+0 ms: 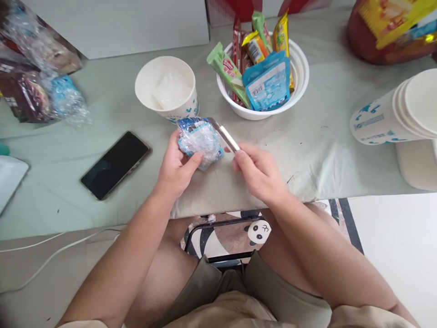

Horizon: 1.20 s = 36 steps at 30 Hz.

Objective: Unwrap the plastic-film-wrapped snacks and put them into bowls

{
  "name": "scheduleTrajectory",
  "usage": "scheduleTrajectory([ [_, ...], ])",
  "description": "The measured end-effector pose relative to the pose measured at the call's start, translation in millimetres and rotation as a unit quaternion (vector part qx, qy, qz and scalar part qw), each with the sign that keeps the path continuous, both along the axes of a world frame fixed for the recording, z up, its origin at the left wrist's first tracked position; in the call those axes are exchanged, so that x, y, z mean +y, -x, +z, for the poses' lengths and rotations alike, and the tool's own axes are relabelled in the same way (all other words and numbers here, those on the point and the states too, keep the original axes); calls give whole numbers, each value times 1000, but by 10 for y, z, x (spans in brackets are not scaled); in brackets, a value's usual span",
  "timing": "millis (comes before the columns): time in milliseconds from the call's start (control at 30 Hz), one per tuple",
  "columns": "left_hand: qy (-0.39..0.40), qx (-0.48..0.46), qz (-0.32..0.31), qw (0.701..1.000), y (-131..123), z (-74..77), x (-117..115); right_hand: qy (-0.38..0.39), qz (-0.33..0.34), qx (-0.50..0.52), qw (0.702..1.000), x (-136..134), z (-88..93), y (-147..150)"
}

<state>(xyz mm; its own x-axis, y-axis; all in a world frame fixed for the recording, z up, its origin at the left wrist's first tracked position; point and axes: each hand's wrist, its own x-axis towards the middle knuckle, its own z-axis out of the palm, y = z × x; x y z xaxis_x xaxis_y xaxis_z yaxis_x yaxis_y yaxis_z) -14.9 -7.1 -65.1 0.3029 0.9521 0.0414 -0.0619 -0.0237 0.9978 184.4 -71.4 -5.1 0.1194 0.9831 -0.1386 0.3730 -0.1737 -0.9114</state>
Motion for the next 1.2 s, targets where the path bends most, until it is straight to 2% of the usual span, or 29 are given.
scheduleTrajectory([
  [67, -8, 21, -6, 1000, -14, -8, -4, 0, 1, 37, 999, -15, 23, 79],
  [167, -4, 40, -9, 999, -20, 1, -17, 52, -1, 124, 991, -22, 57, 159],
  [400, -27, 51, -3, 998, -8, 48, -59, 172, 29, 287, 942, -24, 66, 271],
  [567, -23, 14, 33, 999, -8, 80, -67, 215, 25, 340, 915, -77, 51, 327],
  [767, 22, -44, 75, 996, 32, 114, -57, 235, 42, 338, 910, -117, 12, 321],
  [933, 39, -89, 114, 989, 98, 177, 10, 242, 66, 314, 916, -144, -3, 349],
  [1033, 34, -112, 128, 985, 161, 232, 58, 240, 99, 261, 930, -171, 18, 318],
  [1100, 50, -129, 133, 981, 205, 269, 78, 196, 114, 169, 959, -174, 33, 232],
  [1167, 87, -151, 133, 976, 237, 299, 82, 97, 83, 15, 992, -152, 24, 97],
  [1200, 108, -159, 128, 973, 245, 310, 79, 44, 54, -76, 995, -132, 6, 20],
])
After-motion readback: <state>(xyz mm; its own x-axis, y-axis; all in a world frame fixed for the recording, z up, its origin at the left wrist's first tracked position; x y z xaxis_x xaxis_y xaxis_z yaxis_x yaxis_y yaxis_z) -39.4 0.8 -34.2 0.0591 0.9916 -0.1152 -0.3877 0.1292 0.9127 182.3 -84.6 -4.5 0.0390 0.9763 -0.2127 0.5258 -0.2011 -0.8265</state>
